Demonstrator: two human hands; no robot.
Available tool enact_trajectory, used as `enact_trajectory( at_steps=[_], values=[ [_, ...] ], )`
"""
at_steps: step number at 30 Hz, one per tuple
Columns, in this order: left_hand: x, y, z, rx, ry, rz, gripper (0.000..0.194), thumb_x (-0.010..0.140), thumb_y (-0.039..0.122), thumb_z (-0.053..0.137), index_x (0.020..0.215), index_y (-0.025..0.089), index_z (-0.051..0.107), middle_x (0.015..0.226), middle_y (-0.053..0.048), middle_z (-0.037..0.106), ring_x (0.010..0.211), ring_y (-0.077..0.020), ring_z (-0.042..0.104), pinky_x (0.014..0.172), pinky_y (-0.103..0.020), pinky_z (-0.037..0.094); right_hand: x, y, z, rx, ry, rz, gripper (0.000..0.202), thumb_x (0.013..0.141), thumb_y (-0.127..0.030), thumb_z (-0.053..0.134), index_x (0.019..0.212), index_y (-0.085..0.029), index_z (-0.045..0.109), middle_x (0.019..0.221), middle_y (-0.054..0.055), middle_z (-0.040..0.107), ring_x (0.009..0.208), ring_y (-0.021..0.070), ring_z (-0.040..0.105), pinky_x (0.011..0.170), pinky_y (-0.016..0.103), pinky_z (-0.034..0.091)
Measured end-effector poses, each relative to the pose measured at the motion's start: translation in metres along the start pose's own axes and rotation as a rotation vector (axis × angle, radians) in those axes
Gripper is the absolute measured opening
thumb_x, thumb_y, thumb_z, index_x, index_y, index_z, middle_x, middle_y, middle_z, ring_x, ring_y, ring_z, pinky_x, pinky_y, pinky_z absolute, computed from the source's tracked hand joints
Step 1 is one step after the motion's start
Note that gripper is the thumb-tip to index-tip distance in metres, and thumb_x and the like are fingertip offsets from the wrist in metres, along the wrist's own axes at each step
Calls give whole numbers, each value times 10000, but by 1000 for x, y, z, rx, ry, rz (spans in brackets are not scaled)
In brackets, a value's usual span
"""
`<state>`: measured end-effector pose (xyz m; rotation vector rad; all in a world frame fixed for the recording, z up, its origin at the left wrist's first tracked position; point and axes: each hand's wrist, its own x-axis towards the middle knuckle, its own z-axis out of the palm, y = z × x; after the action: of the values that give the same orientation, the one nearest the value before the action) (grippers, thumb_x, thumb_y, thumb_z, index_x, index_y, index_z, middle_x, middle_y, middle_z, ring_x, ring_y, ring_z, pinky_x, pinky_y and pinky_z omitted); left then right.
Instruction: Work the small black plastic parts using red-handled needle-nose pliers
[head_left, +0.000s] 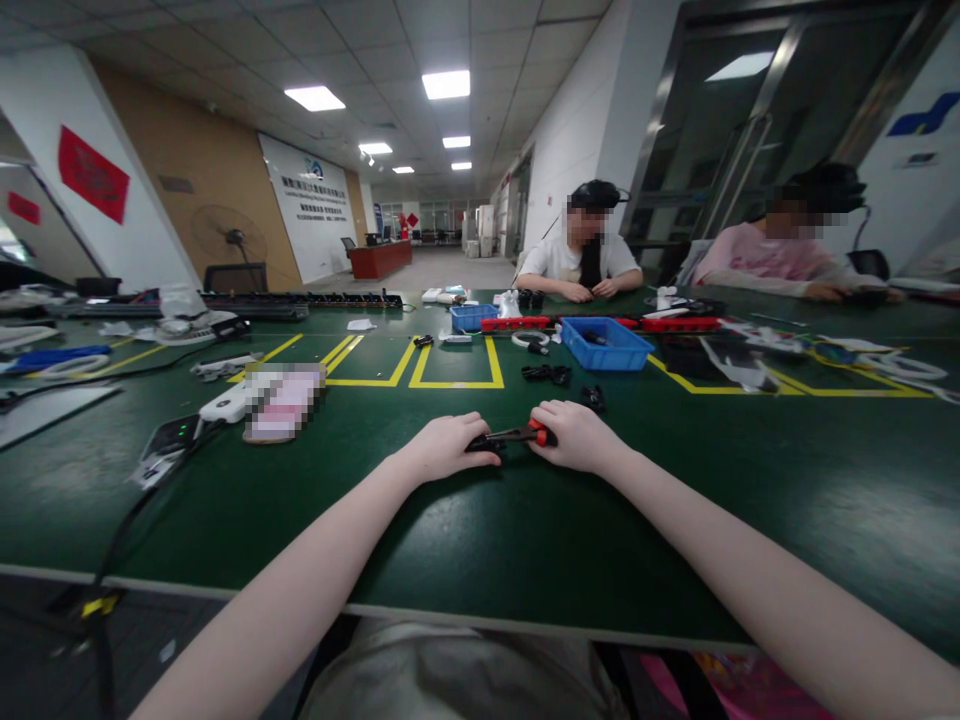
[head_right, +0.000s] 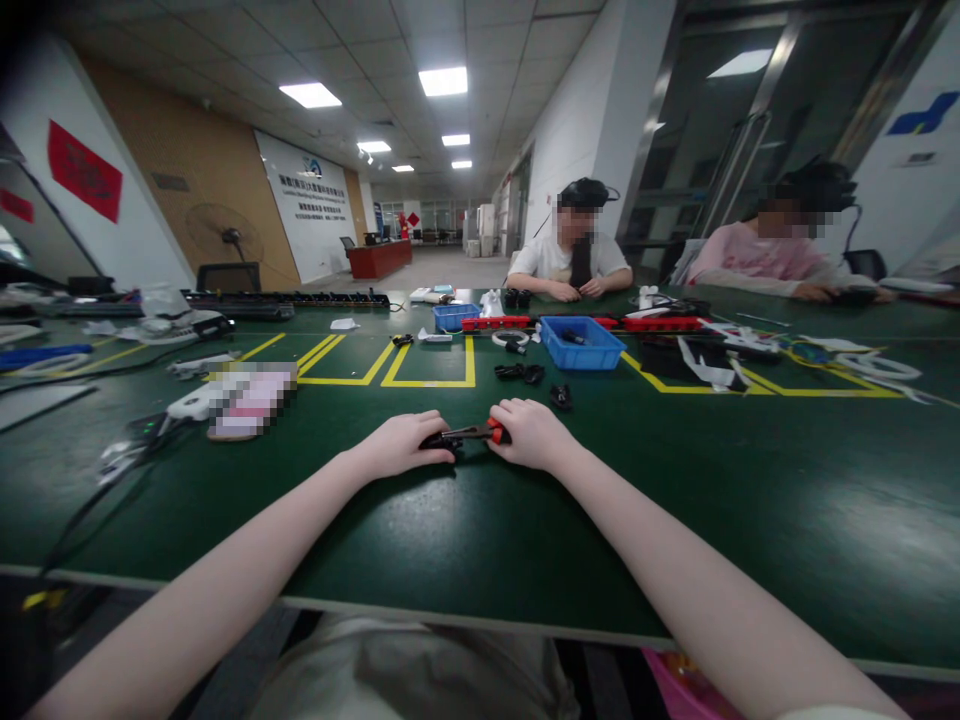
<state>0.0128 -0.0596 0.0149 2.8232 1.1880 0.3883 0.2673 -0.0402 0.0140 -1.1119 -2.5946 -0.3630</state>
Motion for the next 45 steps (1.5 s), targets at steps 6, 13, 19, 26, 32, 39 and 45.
enact_trajectory(
  at_steps=[6, 13, 19, 26, 32, 39, 45],
  values=[
    [0, -2, 2, -13, 19, -3, 365, 912, 523, 596, 1089, 208, 544, 1072, -42, 611, 867, -215, 656, 725, -296, 480, 0, -1, -3, 21, -19, -13, 176, 838, -373, 578, 792, -208, 534, 834, 55, 618, 742, 178, 565, 677, 299, 386],
    [0, 0, 0, -6, 8, 30, 380, 921, 540, 574, 1082, 197, 548, 1050, -53, 632, 896, -231, 656, 735, -305, 481, 1, -1, -3, 26, -18, -26, 216, 848, -415, 575, 784, -217, 516, 825, 45, 612, 740, 177, 560, 673, 296, 381],
    [0, 2, -2, -3, -2, 51, 359, 946, 529, 533, 1064, 193, 584, 1028, -55, 620, 922, -216, 637, 768, -297, 483, 1, -1, -3, -4, 26, -6, 201, 833, -406, 586, 801, -215, 533, 831, 49, 615, 742, 186, 547, 680, 307, 363],
    [-1, 0, -1, 25, 26, 56, 339, 968, 485, 514, 1076, 178, 609, 1046, -68, 610, 934, -222, 616, 795, -314, 485, 0, -2, -4, -30, 69, 22, 202, 841, -411, 581, 832, -210, 555, 870, 61, 628, 787, 202, 556, 715, 322, 364],
    [-2, -2, 0, -8, 40, 61, 333, 959, 467, 543, 1095, 176, 629, 1100, -74, 610, 955, -221, 619, 833, -326, 495, 0, 2, -2, -31, 88, 27, 206, 835, -411, 592, 873, -210, 568, 908, 68, 645, 861, 223, 571, 760, 340, 382],
    [-2, -2, 1, -51, 42, 86, 326, 974, 418, 530, 1171, 181, 637, 1217, -87, 605, 1053, -226, 612, 938, -350, 483, 0, 10, 0, -24, 103, 51, 245, 844, -429, 583, 895, -189, 592, 922, 85, 650, 889, 238, 570, 765, 356, 392],
    [1, -8, 7, -95, 51, 87, 307, 983, 380, 515, 1176, 180, 646, 1181, -87, 621, 1046, -217, 621, 929, -329, 498, -1, 13, 4, -6, 89, 35, 254, 835, -454, 597, 864, -202, 590, 900, 72, 648, 855, 221, 583, 752, 338, 409]
  ],
)
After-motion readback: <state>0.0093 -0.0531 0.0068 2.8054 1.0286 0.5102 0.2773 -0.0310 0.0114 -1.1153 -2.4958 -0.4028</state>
